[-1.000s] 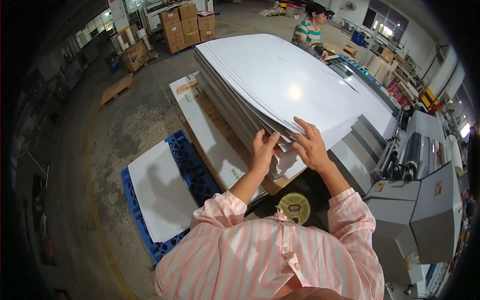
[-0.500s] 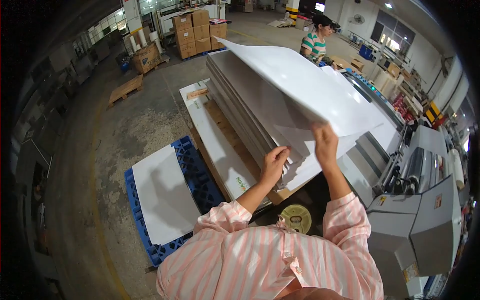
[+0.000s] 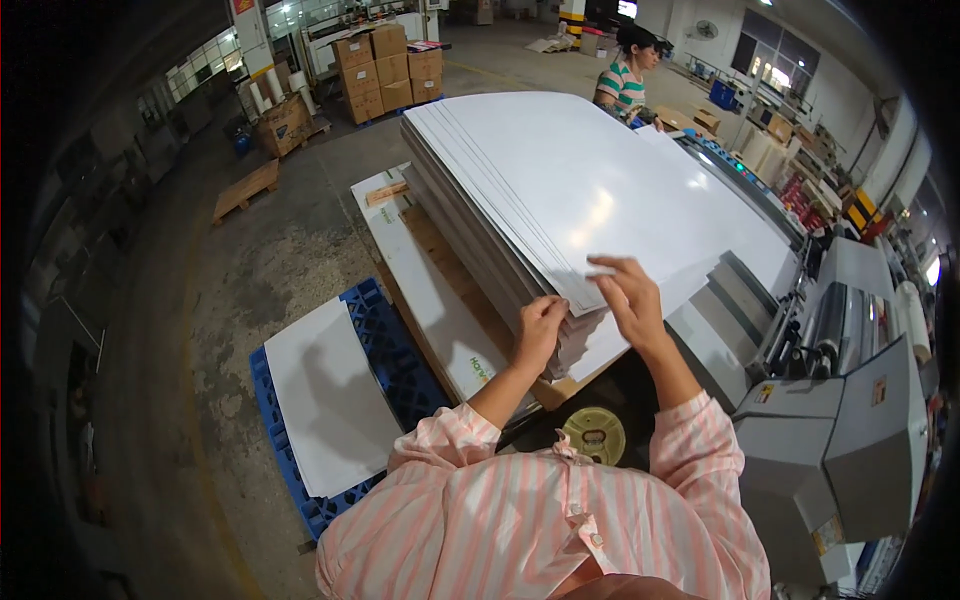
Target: Fanning through and inspecting a stack of large white paper sheets in an industrial setting.
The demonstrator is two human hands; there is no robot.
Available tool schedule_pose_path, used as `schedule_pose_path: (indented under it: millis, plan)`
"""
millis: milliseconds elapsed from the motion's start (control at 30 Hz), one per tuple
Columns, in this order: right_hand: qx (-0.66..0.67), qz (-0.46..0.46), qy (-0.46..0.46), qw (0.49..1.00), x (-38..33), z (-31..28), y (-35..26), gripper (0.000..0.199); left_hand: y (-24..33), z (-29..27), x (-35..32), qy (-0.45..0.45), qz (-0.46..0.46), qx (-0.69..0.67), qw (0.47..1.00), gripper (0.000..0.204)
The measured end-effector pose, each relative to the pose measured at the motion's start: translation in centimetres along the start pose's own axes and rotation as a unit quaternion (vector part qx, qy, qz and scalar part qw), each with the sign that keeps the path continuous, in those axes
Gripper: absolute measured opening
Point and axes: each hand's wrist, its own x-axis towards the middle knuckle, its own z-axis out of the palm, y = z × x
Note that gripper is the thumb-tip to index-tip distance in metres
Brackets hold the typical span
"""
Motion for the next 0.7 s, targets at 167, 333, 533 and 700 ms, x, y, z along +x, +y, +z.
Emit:
schedule_pose_path:
  millis: [167, 333, 533, 700]
  plan:
    - [-0.149, 0.098, -0.061, 0.982, 0.5, 1.5, 6.5, 0.027, -0.3, -0.1, 0.1, 0.018, -0.001, -0.023, 1.0, 0.015]
    - [-0.179, 0.063, -0.013, 0.982, 0.4, 1.5, 3.7, 0.026, -0.6, -0.1, 0.1, 0.014, 0.003, -0.041, 0.999, 0.016]
    - [-0.184, 0.087, -0.041, 0.978, -1.3, 1.9, 5.0, 0.023, -0.1, -0.1, 0.0, 0.004, 0.011, 0.034, 0.999, 0.016]
    - [-0.214, 0.051, 0.051, 0.974, -2.7, 2.0, 3.8, 0.019, -0.4, 0.1, 0.0, 0.019, 0.029, 0.019, 0.999, 0.021]
